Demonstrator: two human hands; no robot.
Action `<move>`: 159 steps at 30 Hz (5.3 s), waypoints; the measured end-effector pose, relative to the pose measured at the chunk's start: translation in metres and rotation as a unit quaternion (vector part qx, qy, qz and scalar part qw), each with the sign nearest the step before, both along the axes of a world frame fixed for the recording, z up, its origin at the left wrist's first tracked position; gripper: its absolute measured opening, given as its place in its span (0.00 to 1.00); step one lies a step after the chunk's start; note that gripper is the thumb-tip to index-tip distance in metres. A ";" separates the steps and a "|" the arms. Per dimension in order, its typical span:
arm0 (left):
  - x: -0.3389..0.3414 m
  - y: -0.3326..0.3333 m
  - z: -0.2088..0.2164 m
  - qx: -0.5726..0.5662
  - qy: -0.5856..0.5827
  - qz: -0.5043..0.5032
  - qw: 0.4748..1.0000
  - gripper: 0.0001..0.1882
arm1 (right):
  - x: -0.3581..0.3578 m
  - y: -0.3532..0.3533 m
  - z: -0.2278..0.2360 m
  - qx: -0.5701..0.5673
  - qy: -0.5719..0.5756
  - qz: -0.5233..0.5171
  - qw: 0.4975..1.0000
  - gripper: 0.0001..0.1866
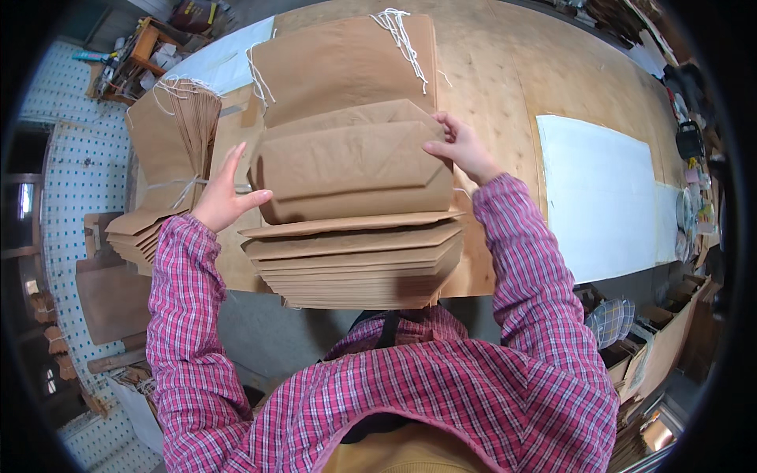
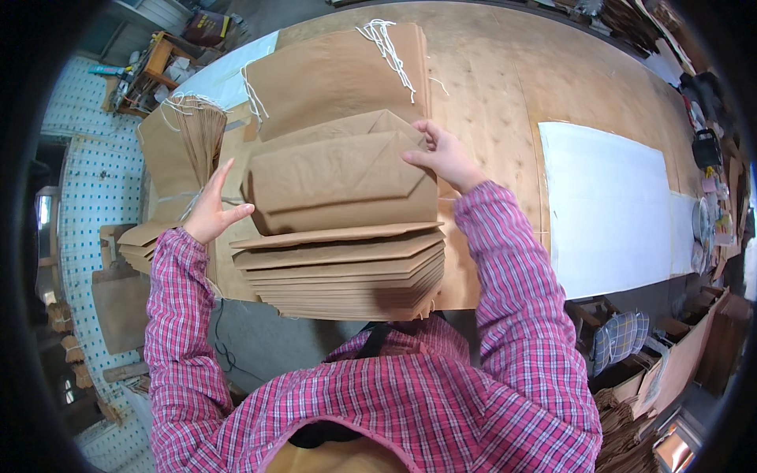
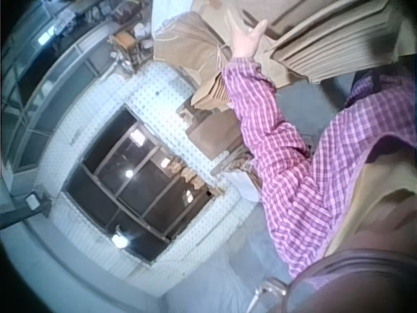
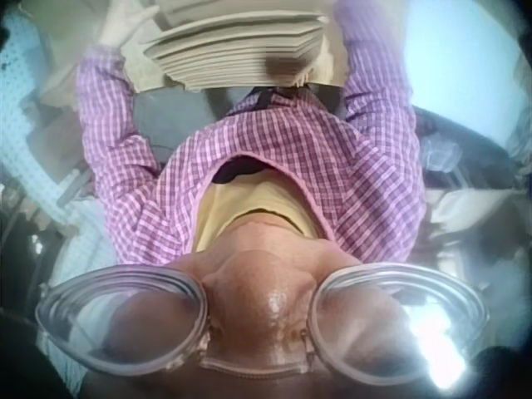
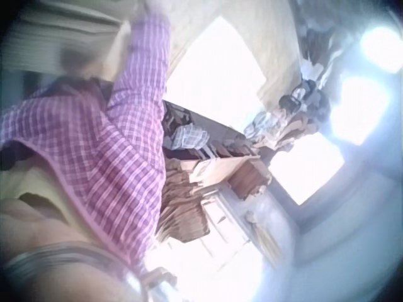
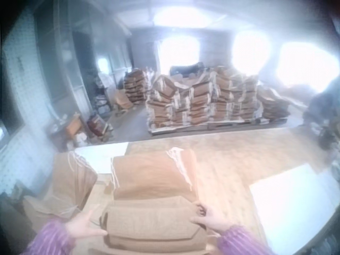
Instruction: The person gathers a stack of brown paper sheets, aligns them, and ties them together with a white string. The person repeats this process multiple times, creating several tied bundles of paper.
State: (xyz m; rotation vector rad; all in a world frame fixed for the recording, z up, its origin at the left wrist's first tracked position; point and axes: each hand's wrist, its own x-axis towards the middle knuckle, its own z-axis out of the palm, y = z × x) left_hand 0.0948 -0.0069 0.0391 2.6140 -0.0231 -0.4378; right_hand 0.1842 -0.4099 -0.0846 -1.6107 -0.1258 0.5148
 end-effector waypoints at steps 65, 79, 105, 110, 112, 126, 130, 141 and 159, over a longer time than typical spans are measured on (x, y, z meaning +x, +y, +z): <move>-0.185 -0.017 -0.237 -0.119 -0.136 0.155 0.971 0.34 | -0.245 0.035 -0.098 -0.344 -0.170 -0.203 0.901 0.28; -0.182 -0.013 -0.222 -0.079 -0.059 0.143 0.985 0.36 | -0.236 0.023 -0.090 -0.304 -0.101 -0.123 0.939 0.34; 0.045 0.058 -0.242 -0.196 0.151 0.341 0.907 0.28 | -0.061 0.059 -0.120 -0.397 0.008 -0.179 0.900 0.50; 0.044 0.083 -0.264 -0.058 0.138 0.263 0.953 0.30 | -0.059 0.048 -0.130 -0.371 -0.021 -0.186 0.909 0.38; 0.038 0.102 -0.274 -0.134 0.098 0.298 0.940 0.29 | -0.053 0.027 -0.133 -0.269 0.014 -0.176 0.947 0.29; 0.023 0.174 -0.319 -0.162 0.265 0.218 0.925 0.20 | -0.069 -0.029 -0.153 -0.480 -0.001 -0.018 0.877 0.10; 0.055 0.164 -0.294 0.011 0.239 0.032 0.970 0.15 | -0.058 -0.063 -0.138 -0.445 0.013 0.031 0.895 0.10; 0.003 0.266 -0.185 0.132 0.119 0.108 0.978 0.18 | -0.044 -0.011 -0.173 -0.467 -0.242 -0.099 0.845 0.03; 0.128 -0.258 -0.168 -0.135 0.409 -0.053 0.901 0.17 | -0.042 -0.007 -0.172 -0.371 -0.158 -0.110 0.909 0.06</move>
